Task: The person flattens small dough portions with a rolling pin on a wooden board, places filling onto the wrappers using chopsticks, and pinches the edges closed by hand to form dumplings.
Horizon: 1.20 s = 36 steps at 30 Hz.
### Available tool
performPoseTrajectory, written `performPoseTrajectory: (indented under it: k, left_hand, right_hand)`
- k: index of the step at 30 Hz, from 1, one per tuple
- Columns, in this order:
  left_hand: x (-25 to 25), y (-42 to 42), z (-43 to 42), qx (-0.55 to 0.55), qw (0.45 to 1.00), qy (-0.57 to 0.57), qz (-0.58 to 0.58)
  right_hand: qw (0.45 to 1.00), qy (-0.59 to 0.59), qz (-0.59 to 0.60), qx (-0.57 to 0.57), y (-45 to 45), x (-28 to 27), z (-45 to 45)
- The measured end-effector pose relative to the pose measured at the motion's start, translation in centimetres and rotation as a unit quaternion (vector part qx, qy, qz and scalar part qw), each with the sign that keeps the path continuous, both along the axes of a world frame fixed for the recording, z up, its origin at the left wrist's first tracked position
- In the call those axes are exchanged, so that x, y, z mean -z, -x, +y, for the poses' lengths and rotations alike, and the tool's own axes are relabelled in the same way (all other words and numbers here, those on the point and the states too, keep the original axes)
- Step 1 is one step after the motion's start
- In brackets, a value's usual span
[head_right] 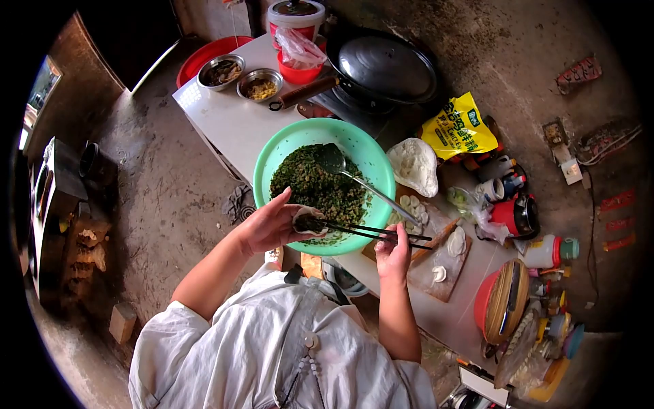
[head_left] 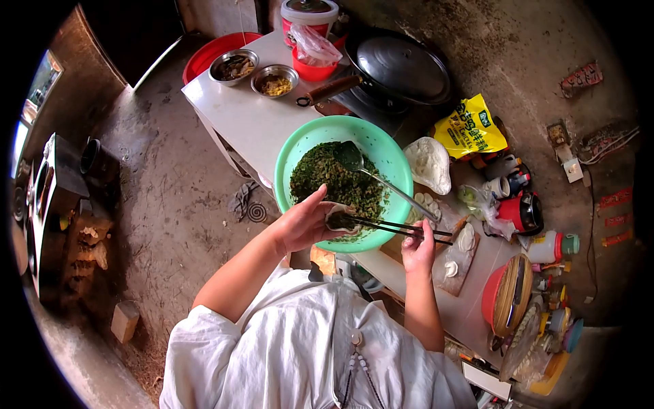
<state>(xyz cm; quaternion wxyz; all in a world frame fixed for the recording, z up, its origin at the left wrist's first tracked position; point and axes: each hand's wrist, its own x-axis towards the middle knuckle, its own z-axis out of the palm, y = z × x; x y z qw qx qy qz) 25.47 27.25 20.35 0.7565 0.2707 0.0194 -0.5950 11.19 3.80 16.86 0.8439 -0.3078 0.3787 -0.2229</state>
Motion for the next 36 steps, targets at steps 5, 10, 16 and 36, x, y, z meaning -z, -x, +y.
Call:
performPoseTrajectory:
  k: [5,10,16,36]
  left_hand:
    - [0.7,0.0,-0.3,0.0,1.0,-0.011,-0.018]
    - [0.8,0.1,-0.6,-0.008,0.998,-0.039,-0.047]
    - [2.8,-1.1,0.4,-0.064,0.992,-0.078,-0.075]
    - [-2.1,-0.2,-1.0,0.02,0.996,0.09,0.002]
  right_hand:
    - [0.998,0.059,0.005,-0.008,-0.1,-0.6,0.6]
    - [0.988,0.145,0.052,-0.029,0.0,-1.2,1.2]
    - [0.946,0.324,0.03,0.009,0.4,-1.6,1.2]
    - [0.505,0.841,-0.032,-0.195,-2.4,-7.7,5.6]
